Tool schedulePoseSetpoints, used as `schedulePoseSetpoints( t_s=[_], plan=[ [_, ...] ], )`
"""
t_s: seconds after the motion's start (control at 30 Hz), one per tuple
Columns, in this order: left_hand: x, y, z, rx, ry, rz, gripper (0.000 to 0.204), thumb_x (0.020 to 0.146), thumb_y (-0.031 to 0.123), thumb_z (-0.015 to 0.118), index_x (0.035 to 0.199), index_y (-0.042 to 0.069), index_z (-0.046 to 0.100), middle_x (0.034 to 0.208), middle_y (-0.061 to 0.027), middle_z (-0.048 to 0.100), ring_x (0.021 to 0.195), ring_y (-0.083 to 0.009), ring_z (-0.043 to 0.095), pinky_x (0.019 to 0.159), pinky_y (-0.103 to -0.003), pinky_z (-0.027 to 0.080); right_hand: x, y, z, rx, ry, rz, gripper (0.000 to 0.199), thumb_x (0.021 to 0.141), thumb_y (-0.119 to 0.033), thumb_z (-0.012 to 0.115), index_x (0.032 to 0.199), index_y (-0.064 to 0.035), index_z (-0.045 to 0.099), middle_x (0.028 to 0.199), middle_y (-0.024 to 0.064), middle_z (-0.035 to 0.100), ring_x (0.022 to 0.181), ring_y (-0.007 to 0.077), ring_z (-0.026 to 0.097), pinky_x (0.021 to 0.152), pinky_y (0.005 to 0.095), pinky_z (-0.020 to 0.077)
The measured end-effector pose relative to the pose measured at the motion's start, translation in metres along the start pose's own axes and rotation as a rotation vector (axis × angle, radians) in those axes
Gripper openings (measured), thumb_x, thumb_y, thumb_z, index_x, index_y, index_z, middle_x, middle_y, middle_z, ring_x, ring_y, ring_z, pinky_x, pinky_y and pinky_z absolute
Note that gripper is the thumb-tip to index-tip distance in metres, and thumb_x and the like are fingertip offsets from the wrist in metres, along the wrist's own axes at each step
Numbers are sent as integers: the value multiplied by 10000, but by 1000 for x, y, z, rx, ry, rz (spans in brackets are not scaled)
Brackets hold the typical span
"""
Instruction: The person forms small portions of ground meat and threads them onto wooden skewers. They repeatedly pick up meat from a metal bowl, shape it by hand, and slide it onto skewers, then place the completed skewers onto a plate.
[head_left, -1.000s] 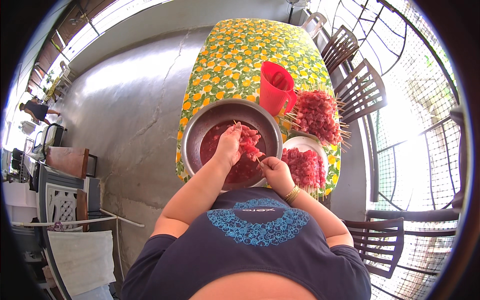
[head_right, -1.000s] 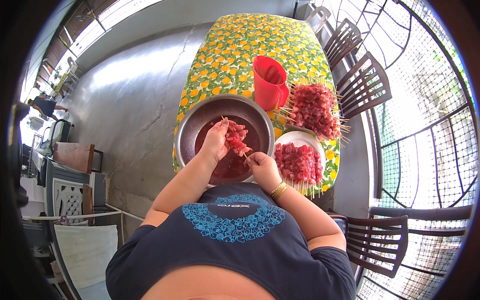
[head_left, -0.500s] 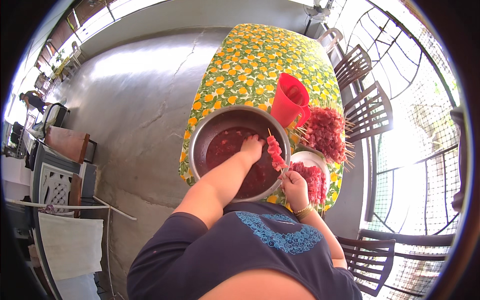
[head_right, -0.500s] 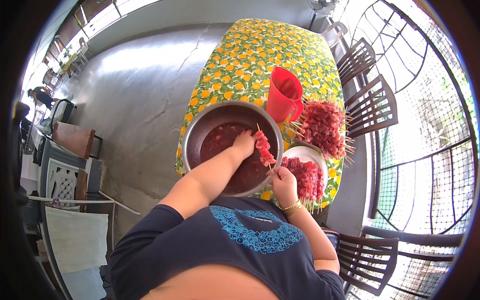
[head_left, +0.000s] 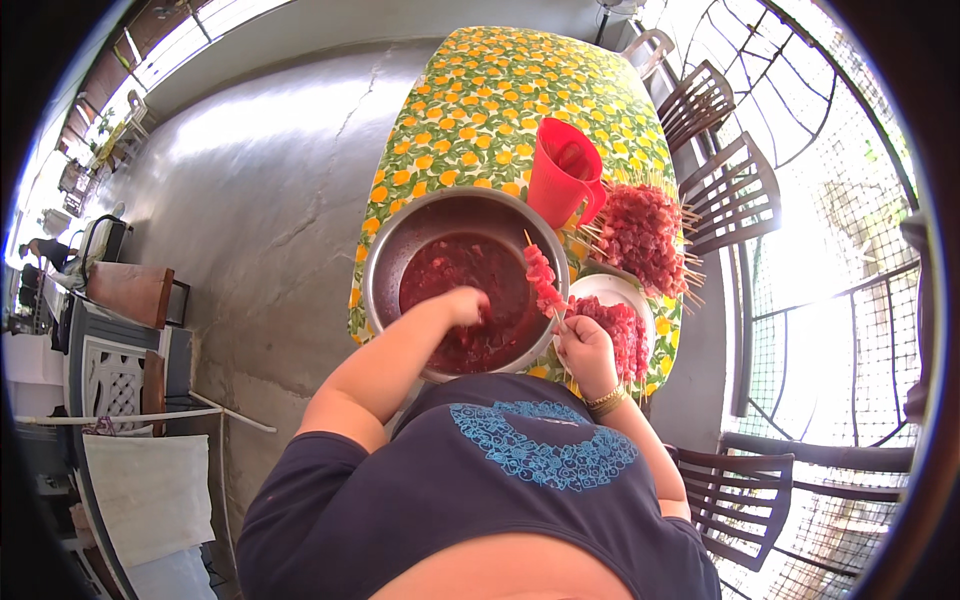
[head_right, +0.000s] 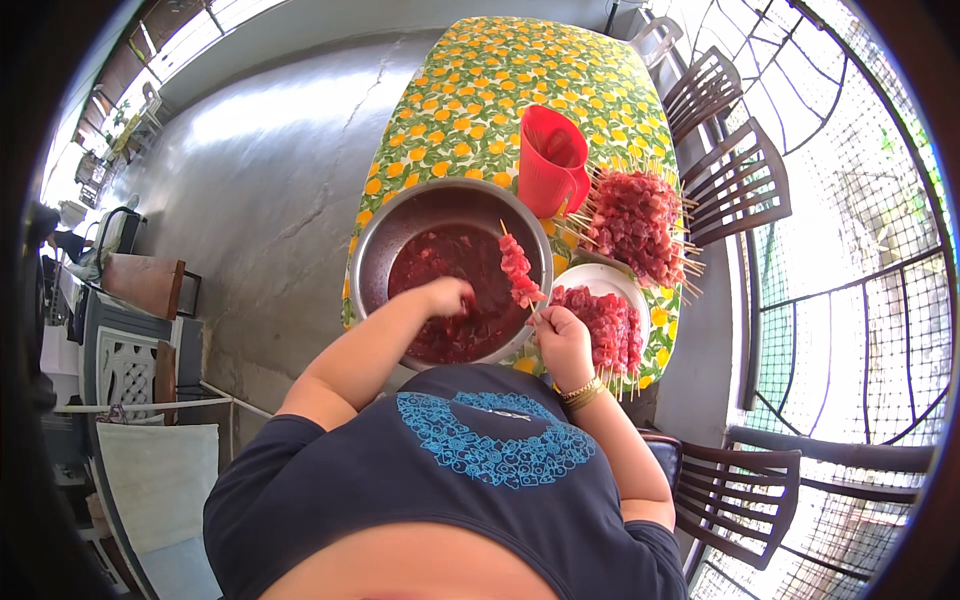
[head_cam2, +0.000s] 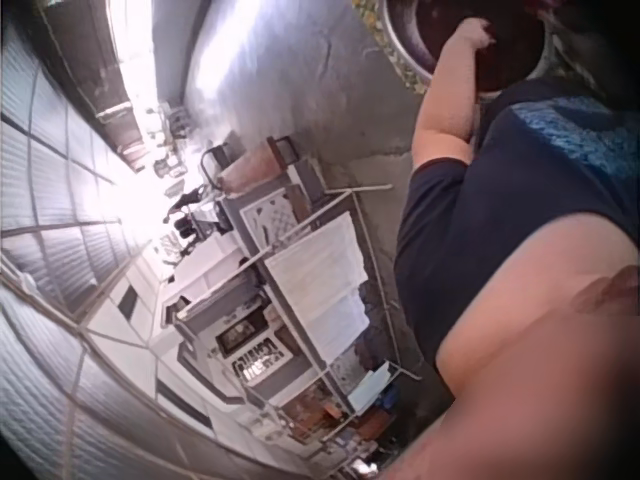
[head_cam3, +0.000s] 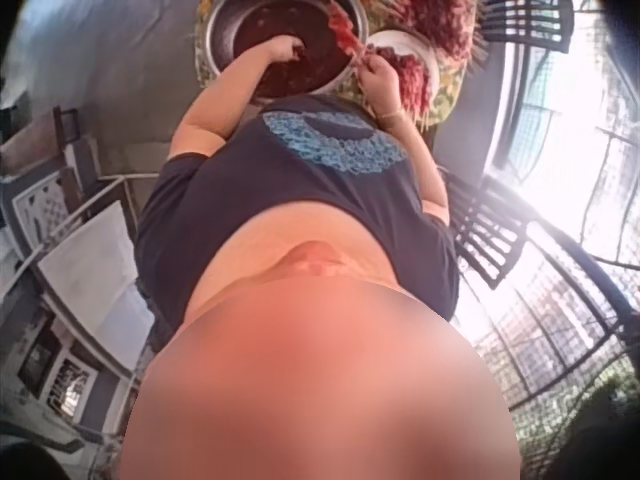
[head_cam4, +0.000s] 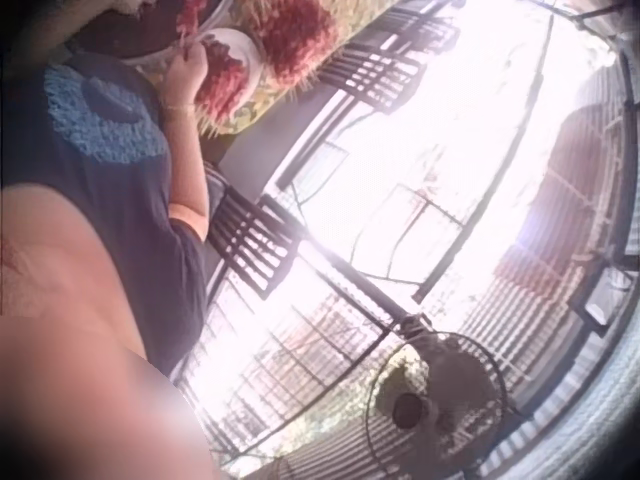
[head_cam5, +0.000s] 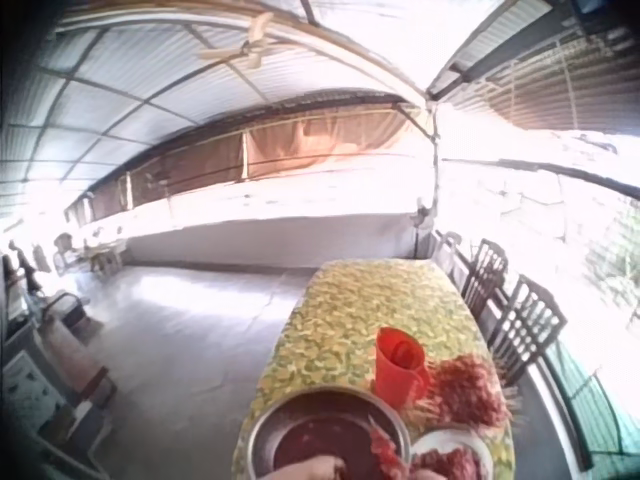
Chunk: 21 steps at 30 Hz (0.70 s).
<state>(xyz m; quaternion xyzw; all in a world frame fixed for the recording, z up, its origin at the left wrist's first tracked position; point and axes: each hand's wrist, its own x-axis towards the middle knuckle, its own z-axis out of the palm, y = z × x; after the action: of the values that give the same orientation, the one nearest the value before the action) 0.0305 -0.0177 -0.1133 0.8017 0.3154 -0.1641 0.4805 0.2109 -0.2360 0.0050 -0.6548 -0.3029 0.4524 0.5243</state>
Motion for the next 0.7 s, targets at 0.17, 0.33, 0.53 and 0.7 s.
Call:
schedulePoseSetpoints(
  t_s=[0.17, 0.33, 0.53, 0.7],
  plan=[
    [-42, 3, -48, -1017, 207, 147, 313, 927, -40, 595, 1219, 43, 523, 948, -95, 690, 851, -201, 693, 704, -311, 566, 5, -5, 10, 2, -69, -38, 134, 992, -112, 572, 933, -23, 653, 708, -42, 544, 608, 35, 462, 557, 194, 365],
    [-61, 16, -56, -1206, 436, 149, 274, 965, -35, 516, 1221, 60, 519, 979, -63, 653, 886, -188, 679, 748, -328, 568, 9, -6, 22, -57, -139, -82, 139, 990, -102, 569, 920, -22, 659, 734, -44, 568, 643, 36, 484, 599, 197, 405],
    [-60, 11, -55, -1546, 481, 143, 252, 973, 29, 569, 1217, 83, 538, 1048, -97, 682, 813, -150, 639, 684, -308, 523, 10, -6, 27, -70, -166, -60, 125, 984, -84, 571, 924, -18, 659, 753, -38, 585, 664, 42, 508, 637, 206, 443],
    [-62, 4, -60, -1639, 386, 246, 210, 953, 65, 630, 1155, 99, 585, 1106, -108, 697, 879, -132, 652, 731, -290, 499, 9, -6, 28, -76, -171, -64, 127, 984, -80, 566, 927, -14, 657, 753, -30, 593, 668, 48, 521, 644, 210, 451]
  ],
)
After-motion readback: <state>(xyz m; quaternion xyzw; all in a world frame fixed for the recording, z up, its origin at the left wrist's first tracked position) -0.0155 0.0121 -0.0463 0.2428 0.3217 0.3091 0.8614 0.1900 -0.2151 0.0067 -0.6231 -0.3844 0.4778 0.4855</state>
